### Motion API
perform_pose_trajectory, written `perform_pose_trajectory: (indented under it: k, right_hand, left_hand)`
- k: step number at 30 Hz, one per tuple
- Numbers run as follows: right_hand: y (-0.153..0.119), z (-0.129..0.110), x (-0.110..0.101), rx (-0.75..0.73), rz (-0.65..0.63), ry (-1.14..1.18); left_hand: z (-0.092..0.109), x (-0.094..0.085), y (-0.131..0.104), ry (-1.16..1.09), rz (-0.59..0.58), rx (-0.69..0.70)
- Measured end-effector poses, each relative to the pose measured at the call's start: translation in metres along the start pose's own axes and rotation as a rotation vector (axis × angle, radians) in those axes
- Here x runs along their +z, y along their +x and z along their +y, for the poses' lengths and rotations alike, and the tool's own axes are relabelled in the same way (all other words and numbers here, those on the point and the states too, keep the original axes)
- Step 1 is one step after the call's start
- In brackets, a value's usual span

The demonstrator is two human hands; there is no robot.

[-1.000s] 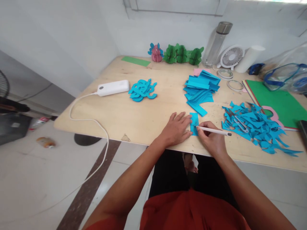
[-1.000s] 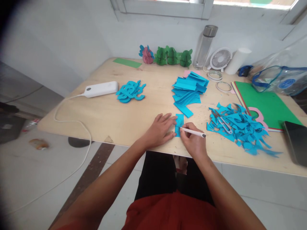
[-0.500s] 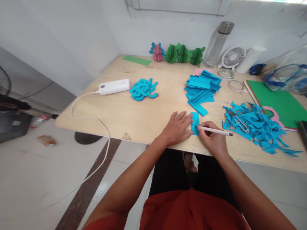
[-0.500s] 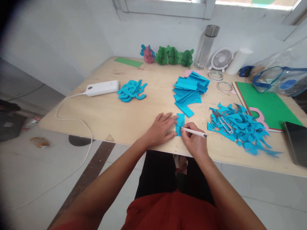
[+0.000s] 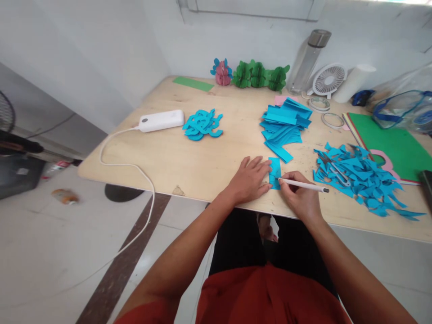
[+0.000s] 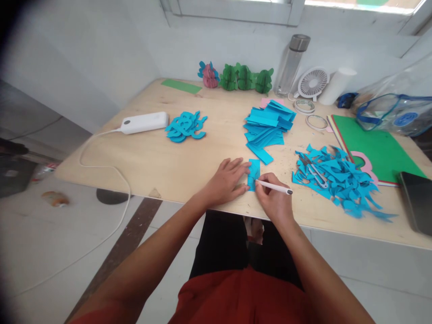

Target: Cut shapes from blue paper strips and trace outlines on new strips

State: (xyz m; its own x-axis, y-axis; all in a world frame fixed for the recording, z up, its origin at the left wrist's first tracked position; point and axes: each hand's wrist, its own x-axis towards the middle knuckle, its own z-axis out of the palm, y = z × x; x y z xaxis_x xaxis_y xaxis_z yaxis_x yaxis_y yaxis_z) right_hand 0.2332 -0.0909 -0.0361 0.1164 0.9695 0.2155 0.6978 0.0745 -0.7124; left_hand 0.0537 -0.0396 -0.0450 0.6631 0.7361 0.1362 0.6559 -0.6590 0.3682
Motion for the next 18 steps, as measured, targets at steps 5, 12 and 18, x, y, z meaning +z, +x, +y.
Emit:
perform_pose_trajectory:
  k: [5,12,18]
  right_hand:
    - [-0.0013,-0.0026,-0.0012,0.005,-0.004,0.006]
    - [-0.0037,-0.0034,-0.0018,0.036,-0.017,0.016]
    - [-0.0054,-0.0044,-0.0019,0.047,-0.027,0.023]
  left_hand:
    - [0.0004,0.0,-0.0001,-0.003,0.002,0.0]
    - [-0.0001,0.0003,0.0003,0.002,-0.003,-0.002]
    - [0.0004,0.0002,-0.0001,0.017,-0.004,-0.001]
